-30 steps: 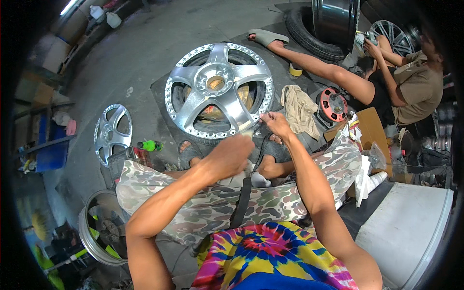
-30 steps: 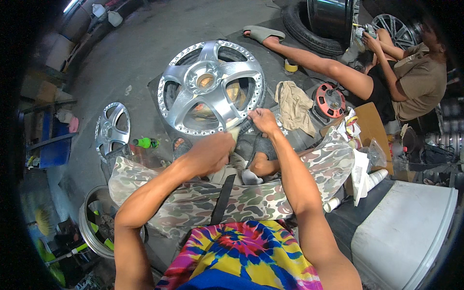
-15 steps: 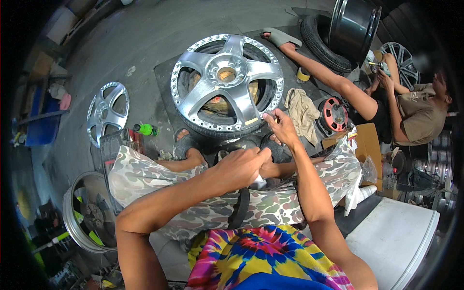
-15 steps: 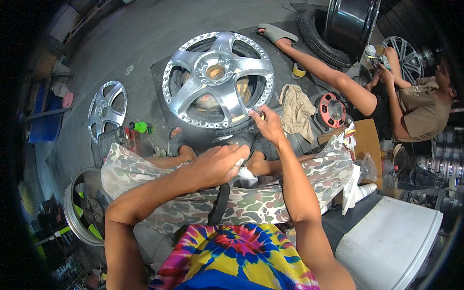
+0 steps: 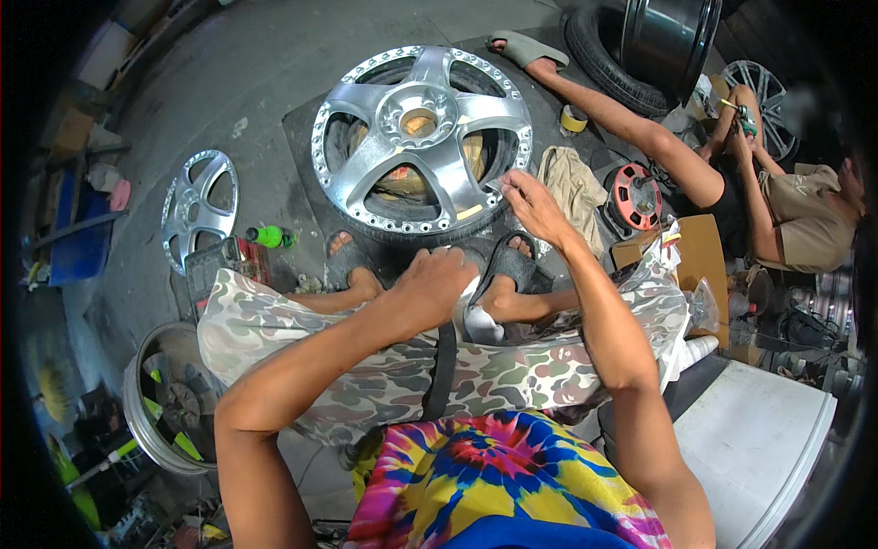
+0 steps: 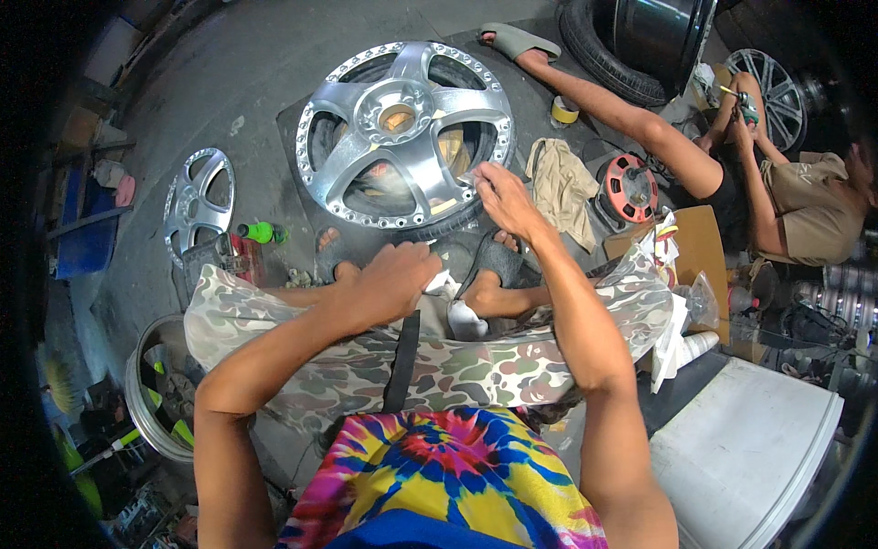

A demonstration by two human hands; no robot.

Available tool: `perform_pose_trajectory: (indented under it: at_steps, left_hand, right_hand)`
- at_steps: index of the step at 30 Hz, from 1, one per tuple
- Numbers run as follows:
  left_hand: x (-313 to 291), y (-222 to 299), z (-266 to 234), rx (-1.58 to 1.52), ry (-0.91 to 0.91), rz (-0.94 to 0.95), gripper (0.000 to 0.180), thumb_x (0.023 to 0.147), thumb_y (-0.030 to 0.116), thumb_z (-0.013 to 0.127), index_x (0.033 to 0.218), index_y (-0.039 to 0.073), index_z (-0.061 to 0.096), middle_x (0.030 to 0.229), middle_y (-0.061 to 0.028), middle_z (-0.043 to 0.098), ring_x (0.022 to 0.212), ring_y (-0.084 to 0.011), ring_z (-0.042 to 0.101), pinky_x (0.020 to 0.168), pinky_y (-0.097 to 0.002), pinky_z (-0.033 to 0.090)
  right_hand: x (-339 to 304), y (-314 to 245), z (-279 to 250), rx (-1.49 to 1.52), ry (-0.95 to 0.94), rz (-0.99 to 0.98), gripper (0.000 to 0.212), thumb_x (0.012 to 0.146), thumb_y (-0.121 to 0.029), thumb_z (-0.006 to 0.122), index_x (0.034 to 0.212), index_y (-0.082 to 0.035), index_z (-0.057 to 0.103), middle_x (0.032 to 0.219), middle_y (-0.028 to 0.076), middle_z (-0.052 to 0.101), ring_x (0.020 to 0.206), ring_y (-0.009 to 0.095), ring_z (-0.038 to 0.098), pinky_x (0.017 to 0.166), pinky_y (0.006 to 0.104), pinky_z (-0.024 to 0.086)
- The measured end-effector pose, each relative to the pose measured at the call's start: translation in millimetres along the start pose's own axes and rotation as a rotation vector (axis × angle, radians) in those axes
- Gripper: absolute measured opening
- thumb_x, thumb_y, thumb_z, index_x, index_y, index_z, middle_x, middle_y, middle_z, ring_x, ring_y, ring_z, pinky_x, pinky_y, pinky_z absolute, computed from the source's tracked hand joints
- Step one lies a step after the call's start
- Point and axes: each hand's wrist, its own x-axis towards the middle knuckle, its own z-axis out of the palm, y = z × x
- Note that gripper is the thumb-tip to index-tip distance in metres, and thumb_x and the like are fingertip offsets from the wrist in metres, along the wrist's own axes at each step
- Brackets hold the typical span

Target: The person sits on the floor and applies small pieces of tape to the bolt holes around the edge of a silver wheel rim. They repeatedly tear off pieces of tape and press them into place one at a time.

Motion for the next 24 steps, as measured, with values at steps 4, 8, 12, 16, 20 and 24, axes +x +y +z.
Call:
perform_pose_trajectory:
  at_steps: [4, 8, 12, 16, 20, 24]
  left_hand:
    - [6.1, -24.2, 19.8, 0.034, 0.169, 0.031, 0.018, 0.085, 0.006, 0.071, 0.097, 0.004, 0.058, 0.106, -0.0173, 0.056, 0.098, -0.0370, 0.058, 0.083, -0.0510, 0.050]
    - [16.0, -1.2, -6.1, -0.108, 0.030, -0.154, 0.020, 0.083, 0.007, 0.072, 0.097, 0.003, 0.057, 0.103, -0.0177, 0.056, 0.099, -0.0398, 0.061, 0.082, -0.0510, 0.052]
    - [22.6, -9.5, -3.2, -0.159, -0.089, -0.308, 0.019, 0.084, 0.006, 0.070, 0.097, 0.002, 0.057, 0.099, -0.0184, 0.059, 0.097, -0.0426, 0.065, 0.081, -0.0514, 0.053]
    - [16.0, -15.6, 1.4, -0.082, 0.102, -0.105, 0.013, 0.084, 0.001, 0.069, 0.094, -0.003, 0.062, 0.093, -0.0260, 0.066, 0.089, -0.0469, 0.070, 0.077, -0.0556, 0.056]
    - [12.1, -27.5, 20.6, -0.090, 0.108, -0.090, 0.009, 0.087, 0.000, 0.066, 0.095, -0.003, 0.064, 0.089, -0.0265, 0.068, 0.087, -0.0470, 0.070, 0.079, -0.0564, 0.056]
    - [11.3, -25.0, 15.3, -0.136, -0.018, -0.195, 0.013, 0.095, 0.011, 0.067, 0.096, -0.001, 0.063, 0.089, -0.0227, 0.068, 0.091, -0.0452, 0.068, 0.081, -0.0569, 0.053]
  right_hand:
    - [20.1, -24.0, -18.6, -0.334, -0.234, -0.120, 0.020, 0.102, -0.020, 0.061, 0.116, -0.006, 0.062, 0.107, 0.015, 0.065, 0.107, 0.038, 0.065, 0.087, 0.0523, 0.046]
    - [16.7, -14.8, -22.8, -0.506, -0.292, -0.242, 0.024, 0.101, -0.026, 0.064, 0.119, -0.011, 0.064, 0.113, 0.012, 0.065, 0.110, 0.033, 0.066, 0.092, 0.0512, 0.043]
    - [19.0, -6.8, -21.1, -0.555, -0.276, -0.342, 0.026, 0.100, -0.031, 0.066, 0.116, -0.010, 0.064, 0.110, 0.011, 0.065, 0.108, 0.032, 0.065, 0.092, 0.0480, 0.043]
    - [24.1, -3.0, -21.3, -0.545, -0.274, -0.399, 0.026, 0.101, -0.032, 0.065, 0.111, -0.008, 0.062, 0.104, 0.011, 0.064, 0.106, 0.032, 0.064, 0.092, 0.0469, 0.041]
    - [30.2, -1.1, -16.6, -0.504, -0.258, -0.466, 0.023, 0.103, -0.029, 0.063, 0.110, -0.008, 0.060, 0.101, 0.012, 0.062, 0.102, 0.035, 0.065, 0.091, 0.0483, 0.045]
    - [33.3, -6.8, -16.5, -0.455, -0.323, -0.391, 0.020, 0.106, -0.025, 0.059, 0.115, -0.008, 0.058, 0.106, 0.014, 0.065, 0.097, 0.037, 0.068, 0.086, 0.0494, 0.051]
